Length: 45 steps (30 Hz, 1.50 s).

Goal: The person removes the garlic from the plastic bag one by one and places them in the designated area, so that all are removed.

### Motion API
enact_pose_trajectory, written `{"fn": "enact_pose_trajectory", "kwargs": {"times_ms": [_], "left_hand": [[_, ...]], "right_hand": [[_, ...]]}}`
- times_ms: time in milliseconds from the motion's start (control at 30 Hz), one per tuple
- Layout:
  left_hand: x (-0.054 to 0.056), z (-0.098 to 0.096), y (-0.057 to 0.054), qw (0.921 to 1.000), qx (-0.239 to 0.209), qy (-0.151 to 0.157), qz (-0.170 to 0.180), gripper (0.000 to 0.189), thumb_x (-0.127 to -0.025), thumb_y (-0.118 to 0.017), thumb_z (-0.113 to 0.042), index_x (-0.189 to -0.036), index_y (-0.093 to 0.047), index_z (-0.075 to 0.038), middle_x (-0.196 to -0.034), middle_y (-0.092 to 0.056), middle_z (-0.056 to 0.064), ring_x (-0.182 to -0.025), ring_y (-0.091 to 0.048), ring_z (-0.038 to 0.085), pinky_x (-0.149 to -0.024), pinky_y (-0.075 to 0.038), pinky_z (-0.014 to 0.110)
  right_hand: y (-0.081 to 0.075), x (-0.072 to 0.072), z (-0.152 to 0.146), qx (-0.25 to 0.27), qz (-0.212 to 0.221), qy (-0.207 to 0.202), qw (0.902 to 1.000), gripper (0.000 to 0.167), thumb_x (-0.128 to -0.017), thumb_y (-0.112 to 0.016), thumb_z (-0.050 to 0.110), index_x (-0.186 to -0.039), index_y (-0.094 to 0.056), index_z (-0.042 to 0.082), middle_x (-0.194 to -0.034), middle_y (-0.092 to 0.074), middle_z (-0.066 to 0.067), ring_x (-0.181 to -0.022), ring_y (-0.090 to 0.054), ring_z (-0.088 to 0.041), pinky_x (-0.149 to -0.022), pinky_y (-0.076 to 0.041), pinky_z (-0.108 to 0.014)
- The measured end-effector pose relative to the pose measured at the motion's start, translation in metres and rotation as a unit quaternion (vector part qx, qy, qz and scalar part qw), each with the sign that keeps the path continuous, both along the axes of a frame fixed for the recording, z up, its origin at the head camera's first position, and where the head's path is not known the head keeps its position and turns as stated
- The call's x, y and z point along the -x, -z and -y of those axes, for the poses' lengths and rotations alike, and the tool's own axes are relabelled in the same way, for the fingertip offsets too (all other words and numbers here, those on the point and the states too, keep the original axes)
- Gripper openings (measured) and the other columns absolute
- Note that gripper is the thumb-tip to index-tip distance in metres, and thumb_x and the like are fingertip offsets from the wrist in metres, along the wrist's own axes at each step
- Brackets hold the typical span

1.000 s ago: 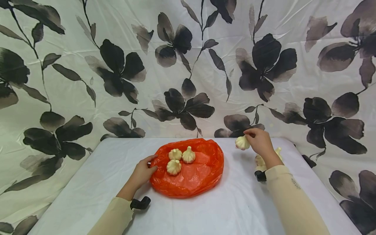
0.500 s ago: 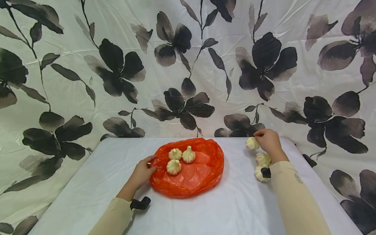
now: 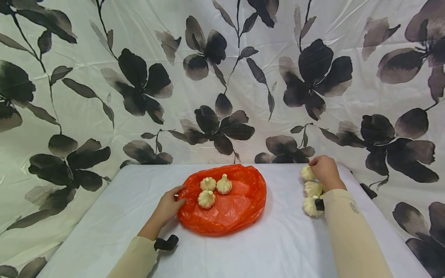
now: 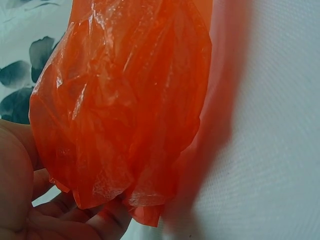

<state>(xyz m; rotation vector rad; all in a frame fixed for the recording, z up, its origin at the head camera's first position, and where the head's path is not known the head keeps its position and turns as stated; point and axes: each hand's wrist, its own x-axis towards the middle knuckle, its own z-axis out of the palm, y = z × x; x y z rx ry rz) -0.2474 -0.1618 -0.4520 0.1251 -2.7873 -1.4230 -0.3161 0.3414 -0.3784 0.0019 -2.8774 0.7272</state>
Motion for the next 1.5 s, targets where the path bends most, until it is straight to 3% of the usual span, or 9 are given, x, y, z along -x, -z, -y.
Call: {"fn": "enact_pose_trajectory", "kwargs": {"times_ms": [433, 700, 1267, 1500], "left_hand": [[-0.003, -0.001, 0.001, 0.9999, -0.009, -0.002, 0.006, 0.053, -0.091, -0.06, -0.014, -0.142, -0.048, -0.013, -0.127, -0.059, 0.014, -0.092, -0.061, 0.021, -0.079, -0.06, 0.035], [-0.002, -0.001, 0.001, 0.9999, -0.01, 0.003, 0.008, 0.053, -0.091, -0.059, -0.014, -0.143, -0.048, -0.013, -0.126, -0.06, 0.013, -0.09, -0.06, 0.02, -0.077, -0.06, 0.033], [-0.001, -0.002, 0.001, 0.9998, -0.002, -0.008, 0.018, 0.053, -0.091, -0.06, -0.015, -0.143, -0.048, -0.015, -0.13, -0.058, 0.013, -0.096, -0.06, 0.022, -0.082, -0.06, 0.036], [0.0, -0.002, 0.002, 0.9999, -0.001, -0.008, 0.015, 0.053, -0.092, -0.06, -0.015, -0.143, -0.048, -0.015, -0.13, -0.058, 0.012, -0.095, -0.06, 0.022, -0.082, -0.059, 0.035]], "right_hand": [[0.007, 0.0, -0.007, -0.009, 0.032, 0.02, 0.9992, 0.027, -0.081, -0.051, 0.004, -0.097, -0.072, -0.002, -0.107, -0.065, -0.028, -0.084, -0.056, -0.034, -0.067, -0.046, -0.034], [0.01, -0.001, -0.011, -0.016, 0.036, 0.018, 0.9991, 0.026, -0.083, -0.051, 0.005, -0.098, -0.071, -0.003, -0.106, -0.066, -0.028, -0.093, -0.057, -0.041, -0.078, -0.049, -0.048], [0.004, -0.004, -0.012, -0.014, 0.08, 0.015, 0.9966, 0.027, -0.087, -0.051, 0.005, -0.106, -0.067, -0.006, -0.109, -0.063, -0.029, -0.094, -0.054, -0.038, -0.08, -0.048, -0.047], [-0.002, -0.002, -0.01, -0.033, 0.06, -0.002, 0.9976, 0.03, -0.086, -0.05, 0.007, -0.107, -0.067, -0.006, -0.11, -0.063, -0.03, -0.091, -0.052, -0.037, -0.077, -0.046, -0.046]]}}
